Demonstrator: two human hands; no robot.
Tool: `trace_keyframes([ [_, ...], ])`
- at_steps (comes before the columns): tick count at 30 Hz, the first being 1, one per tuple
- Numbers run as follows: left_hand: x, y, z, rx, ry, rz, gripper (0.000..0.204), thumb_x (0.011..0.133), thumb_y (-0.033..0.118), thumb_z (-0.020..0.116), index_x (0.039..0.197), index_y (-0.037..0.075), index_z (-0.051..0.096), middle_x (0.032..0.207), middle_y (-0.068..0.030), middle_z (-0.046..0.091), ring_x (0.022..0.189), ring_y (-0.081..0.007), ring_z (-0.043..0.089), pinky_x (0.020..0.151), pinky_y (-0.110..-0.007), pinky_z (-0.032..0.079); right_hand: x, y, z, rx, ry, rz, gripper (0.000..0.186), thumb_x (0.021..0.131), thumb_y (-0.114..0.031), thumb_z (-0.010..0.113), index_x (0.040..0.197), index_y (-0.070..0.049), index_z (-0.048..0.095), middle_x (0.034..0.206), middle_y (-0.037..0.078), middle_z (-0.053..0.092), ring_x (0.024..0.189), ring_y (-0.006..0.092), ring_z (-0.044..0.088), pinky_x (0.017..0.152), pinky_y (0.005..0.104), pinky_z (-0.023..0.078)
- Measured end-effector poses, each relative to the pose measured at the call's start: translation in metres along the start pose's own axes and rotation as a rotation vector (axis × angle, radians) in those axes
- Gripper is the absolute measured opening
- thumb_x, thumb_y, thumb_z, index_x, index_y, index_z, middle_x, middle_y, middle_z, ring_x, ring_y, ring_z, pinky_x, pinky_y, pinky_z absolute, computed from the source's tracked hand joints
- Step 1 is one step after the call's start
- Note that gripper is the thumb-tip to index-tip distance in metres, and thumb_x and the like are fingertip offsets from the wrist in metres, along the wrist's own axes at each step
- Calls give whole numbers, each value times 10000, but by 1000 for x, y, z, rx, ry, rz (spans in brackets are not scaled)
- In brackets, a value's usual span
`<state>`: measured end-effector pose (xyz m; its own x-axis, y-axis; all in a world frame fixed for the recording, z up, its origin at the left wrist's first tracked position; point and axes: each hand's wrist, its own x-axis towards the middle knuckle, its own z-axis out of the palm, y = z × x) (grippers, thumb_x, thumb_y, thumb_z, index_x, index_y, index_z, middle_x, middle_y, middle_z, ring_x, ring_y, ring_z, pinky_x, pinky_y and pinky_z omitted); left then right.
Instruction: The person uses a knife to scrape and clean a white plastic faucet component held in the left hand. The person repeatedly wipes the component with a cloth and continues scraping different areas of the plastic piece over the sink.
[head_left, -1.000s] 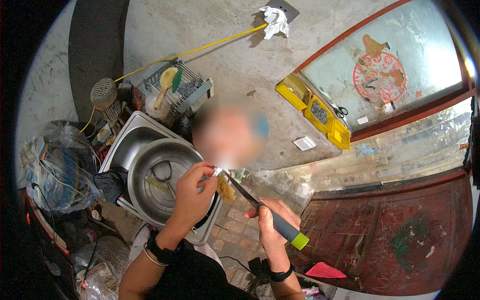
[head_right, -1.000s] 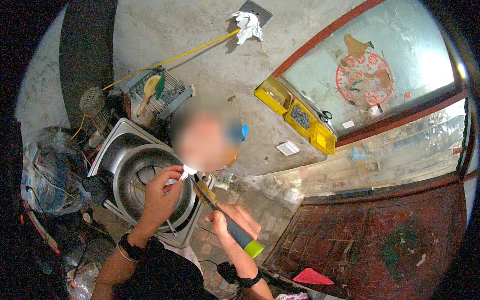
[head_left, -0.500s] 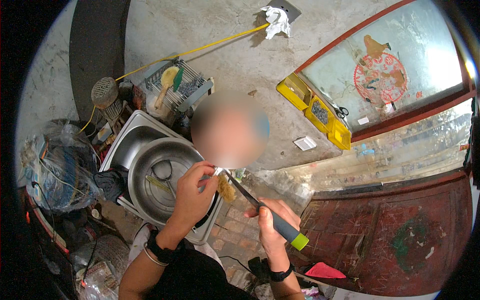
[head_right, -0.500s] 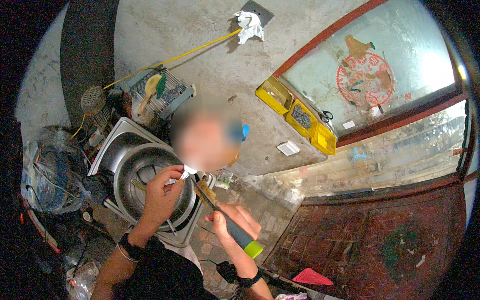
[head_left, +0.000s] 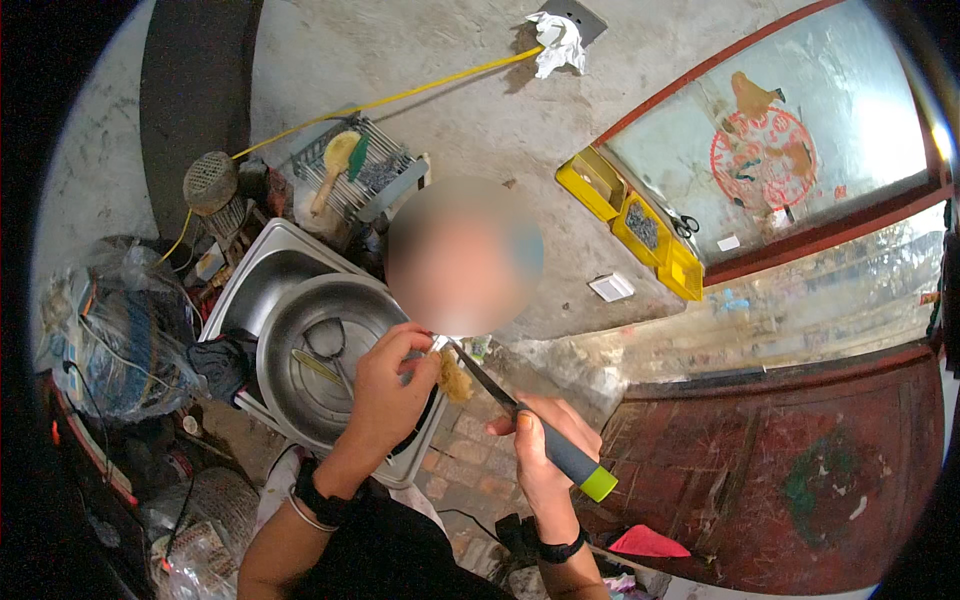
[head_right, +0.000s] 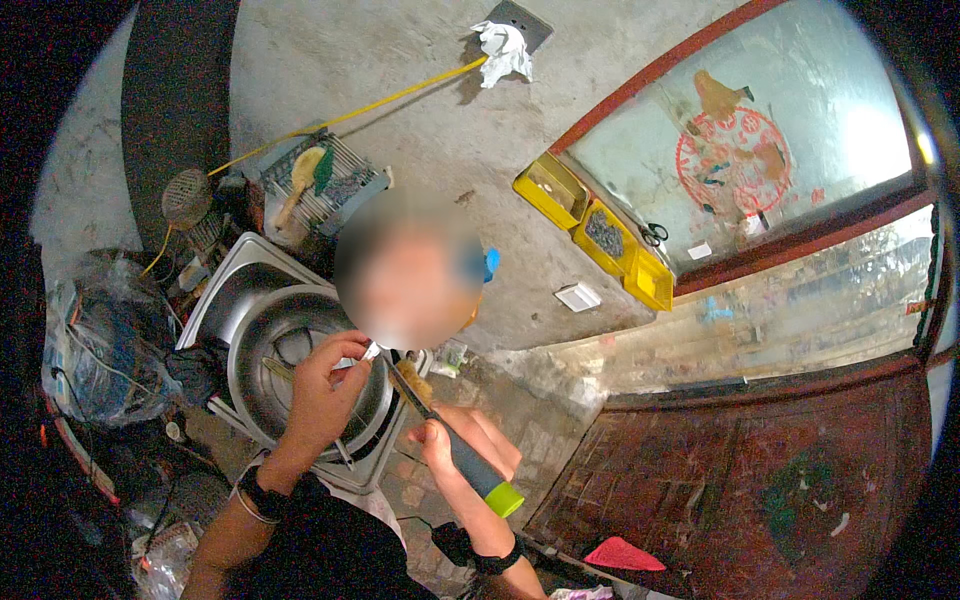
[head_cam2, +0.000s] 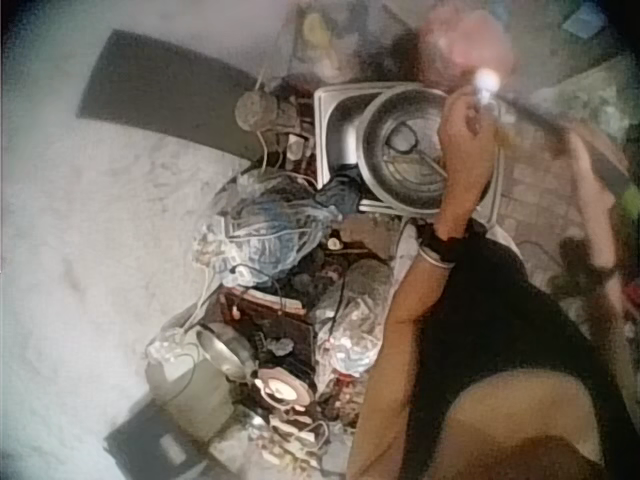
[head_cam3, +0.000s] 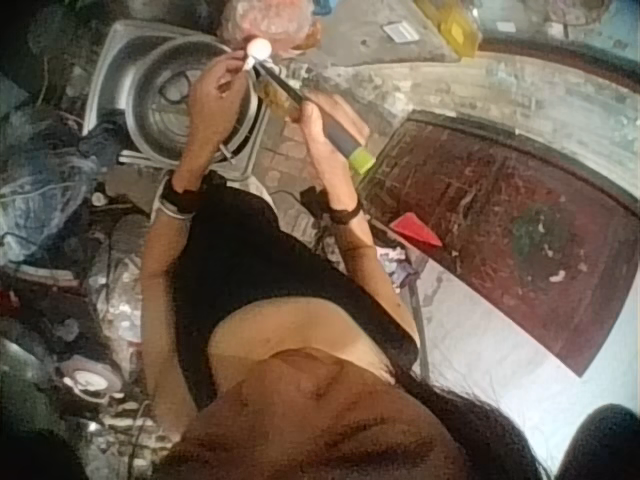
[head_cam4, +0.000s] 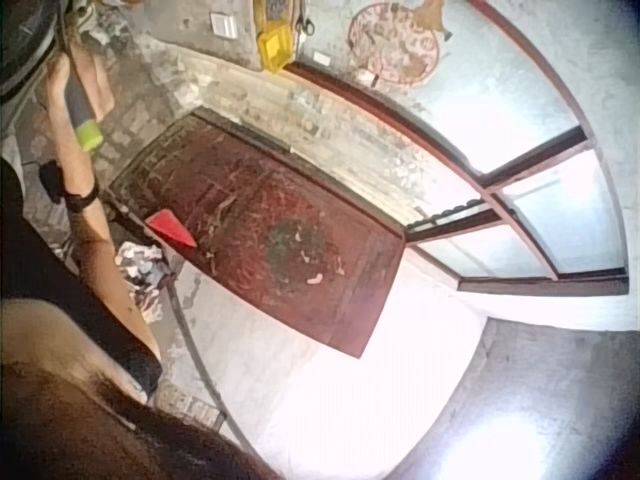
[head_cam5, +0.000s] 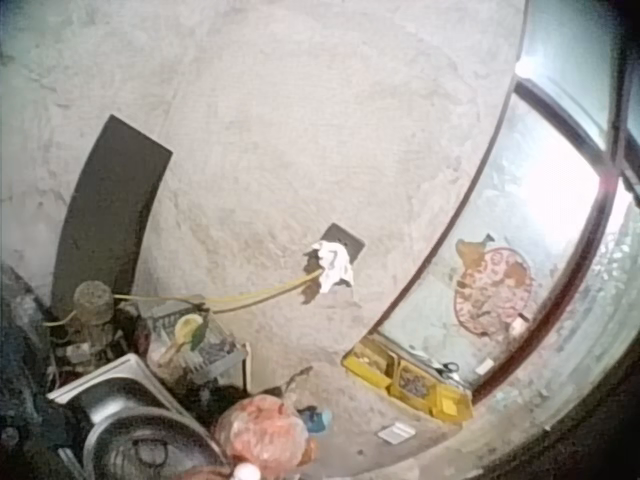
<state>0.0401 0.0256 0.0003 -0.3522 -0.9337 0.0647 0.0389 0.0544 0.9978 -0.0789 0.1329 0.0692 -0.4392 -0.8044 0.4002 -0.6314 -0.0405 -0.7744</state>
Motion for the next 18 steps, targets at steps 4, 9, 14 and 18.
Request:
trace_keyframes([
  [4, 0, -3, 0, -7, 4, 0, 116, 801, 21, 570, 885, -59, 564, 1033, -134, 590, 874, -198, 610, 730, -290, 519, -1, -4, 0, -9, -21, 55, 168, 828, -141, 642, 872, 21, 629, 675, 94, 640, 608, 168, 613, 594, 274, 488],
  [9, -1, -1, 1, -10, 9, -9, 120, 795, 26, 579, 886, -51, 567, 1043, -130, 592, 879, -193, 610, 722, -286, 519, 0, 0, 2, -19, 26, -14, 297, 858, -238, 608, 868, 58, 631, 625, 113, 631, 546, 167, 603, 556, 262, 460],
  [14, -1, -11, -1, -19, 5, 1, 134, 790, 27, 591, 904, -42, 578, 1062, -124, 589, 903, -187, 606, 716, -281, 520, -1, -1, -1, 1, -26, 5, 211, 842, -180, 622, 855, 31, 631, 664, 103, 637, 591, 174, 613, 600, 273, 482],
  [18, -2, -5, -4, -48, -81, -29, 146, 795, 33, 601, 922, -36, 586, 1093, -121, 575, 934, -179, 596, 731, -282, 523, -2, 1, 0, 35, -18, -17, 271, 861, -223, 602, 852, 47, 630, 627, 108, 633, 542, 164, 606, 558, 257, 463],
])
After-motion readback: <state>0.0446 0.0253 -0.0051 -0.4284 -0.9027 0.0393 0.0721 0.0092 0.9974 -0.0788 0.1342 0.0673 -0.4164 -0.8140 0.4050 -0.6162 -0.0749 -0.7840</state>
